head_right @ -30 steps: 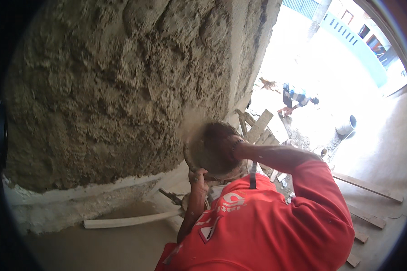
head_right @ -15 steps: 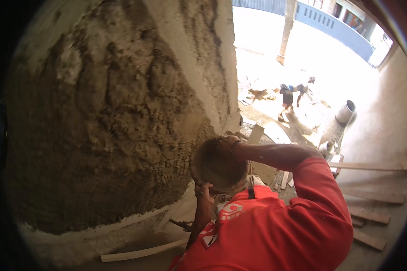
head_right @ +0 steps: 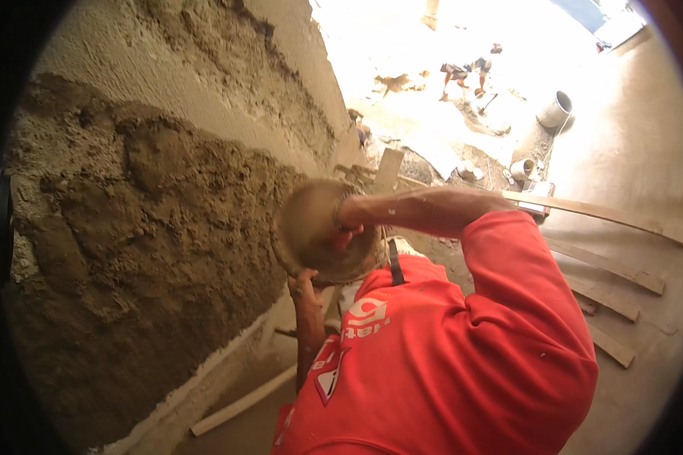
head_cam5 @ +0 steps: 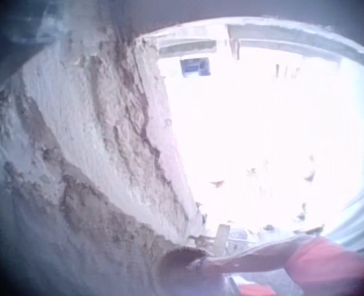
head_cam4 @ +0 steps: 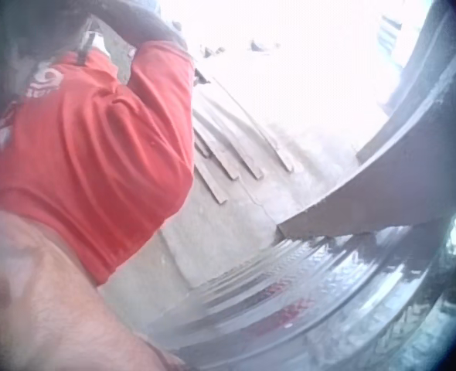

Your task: The person applies plaster to a ceiling using a trowel, smooths the surface with a wooden straightedge, and reaches into a bucket to retrieve more plaster.

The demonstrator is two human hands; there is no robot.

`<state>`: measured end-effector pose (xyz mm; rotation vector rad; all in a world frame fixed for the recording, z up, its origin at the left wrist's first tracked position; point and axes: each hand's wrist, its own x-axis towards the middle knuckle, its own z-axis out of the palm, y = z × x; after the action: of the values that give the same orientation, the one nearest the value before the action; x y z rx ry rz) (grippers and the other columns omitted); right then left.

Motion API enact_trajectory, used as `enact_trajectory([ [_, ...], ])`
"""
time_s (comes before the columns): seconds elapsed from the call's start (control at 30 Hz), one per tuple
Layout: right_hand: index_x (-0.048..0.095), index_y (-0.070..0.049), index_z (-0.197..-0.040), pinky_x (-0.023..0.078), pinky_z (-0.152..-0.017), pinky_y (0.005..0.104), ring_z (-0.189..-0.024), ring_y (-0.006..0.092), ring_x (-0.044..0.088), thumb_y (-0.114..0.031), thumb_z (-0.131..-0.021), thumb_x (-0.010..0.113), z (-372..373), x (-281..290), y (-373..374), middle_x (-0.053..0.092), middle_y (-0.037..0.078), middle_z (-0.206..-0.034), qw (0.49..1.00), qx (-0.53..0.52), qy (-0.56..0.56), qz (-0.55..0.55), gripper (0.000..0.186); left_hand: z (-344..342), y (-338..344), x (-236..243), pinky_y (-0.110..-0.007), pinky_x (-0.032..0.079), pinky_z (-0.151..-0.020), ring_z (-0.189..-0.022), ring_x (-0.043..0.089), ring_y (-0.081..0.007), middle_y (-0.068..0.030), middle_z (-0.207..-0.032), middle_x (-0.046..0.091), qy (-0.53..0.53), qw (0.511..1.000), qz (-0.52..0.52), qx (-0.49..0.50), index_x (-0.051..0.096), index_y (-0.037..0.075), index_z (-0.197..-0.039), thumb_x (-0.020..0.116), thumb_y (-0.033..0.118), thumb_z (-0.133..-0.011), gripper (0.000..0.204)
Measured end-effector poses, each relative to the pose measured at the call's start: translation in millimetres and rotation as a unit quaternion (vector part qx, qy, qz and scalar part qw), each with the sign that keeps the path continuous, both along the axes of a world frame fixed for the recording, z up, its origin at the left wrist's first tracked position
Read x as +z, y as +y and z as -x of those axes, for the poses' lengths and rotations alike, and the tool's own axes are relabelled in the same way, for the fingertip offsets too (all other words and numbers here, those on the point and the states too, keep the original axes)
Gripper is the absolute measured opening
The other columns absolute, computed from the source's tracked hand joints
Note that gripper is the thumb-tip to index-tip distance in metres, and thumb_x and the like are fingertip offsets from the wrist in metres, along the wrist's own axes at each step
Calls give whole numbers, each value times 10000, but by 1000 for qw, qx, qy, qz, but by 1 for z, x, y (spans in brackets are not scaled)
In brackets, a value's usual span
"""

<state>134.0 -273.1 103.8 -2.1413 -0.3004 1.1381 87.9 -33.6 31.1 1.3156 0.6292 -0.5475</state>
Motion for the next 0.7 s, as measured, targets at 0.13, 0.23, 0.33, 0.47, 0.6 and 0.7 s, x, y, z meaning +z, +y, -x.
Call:
enact_trajectory([
  [0.13,682,-95,-838,496,-544,340,-682,213,645,-254,-783,609,-17,28,-35,674,84,-763,980,-7,-192,44,183,-5,-15,14,-393,552,-621,-776,584,-248,-90,-917,536,-59,998,-5,-33,495,28,-1046,574,0,-661,394],
  [0.23,702,-111,-771,538,-619,369,-786,233,672,-211,-788,606,-33,51,-45,684,84,-781,913,66,-356,186,140,-12,-20,18,-378,558,-613,-779,587,-248,-86,-922,536,-53,998,4,-38,510,32,-1023,572,2,-661,368],
  [0.33,717,-129,-831,545,-643,365,-833,224,673,-182,-778,623,-32,22,-42,696,60,-854,908,91,-305,274,120,-18,-24,22,-377,572,-571,-768,593,-243,-96,-928,538,-111,992,-16,-65,498,25,-1053,564,-8,-642,418],
  [0.47,723,-131,-927,552,-653,379,-857,234,669,-170,-762,648,-21,16,-19,698,57,-941,927,37,-144,343,186,-24,-45,20,-370,573,-572,-811,596,-250,-99,-974,545,-38,999,-5,-35,475,35,-1116,554,-27,-614,512],
  [0.6,714,-82,-928,553,-637,410,-841,231,667,-184,-749,651,-16,15,-32,694,98,-922,934,153,-115,302,216,-23,-51,37,-358,539,-580,-883,558,-226,-85,-1098,513,17,997,53,-59,407,99,-1263,546,-43,-590,702],
  [0.7,707,-56,-897,553,-614,412,-761,232,669,-175,-728,645,-8,2,-37,690,109,-853,936,220,-25,272,216,-16,-53,32,-360,543,-575,-870,560,-224,-91,-1128,494,-3,996,68,-62,395,111,-1271,553,-33,-585,719],
])
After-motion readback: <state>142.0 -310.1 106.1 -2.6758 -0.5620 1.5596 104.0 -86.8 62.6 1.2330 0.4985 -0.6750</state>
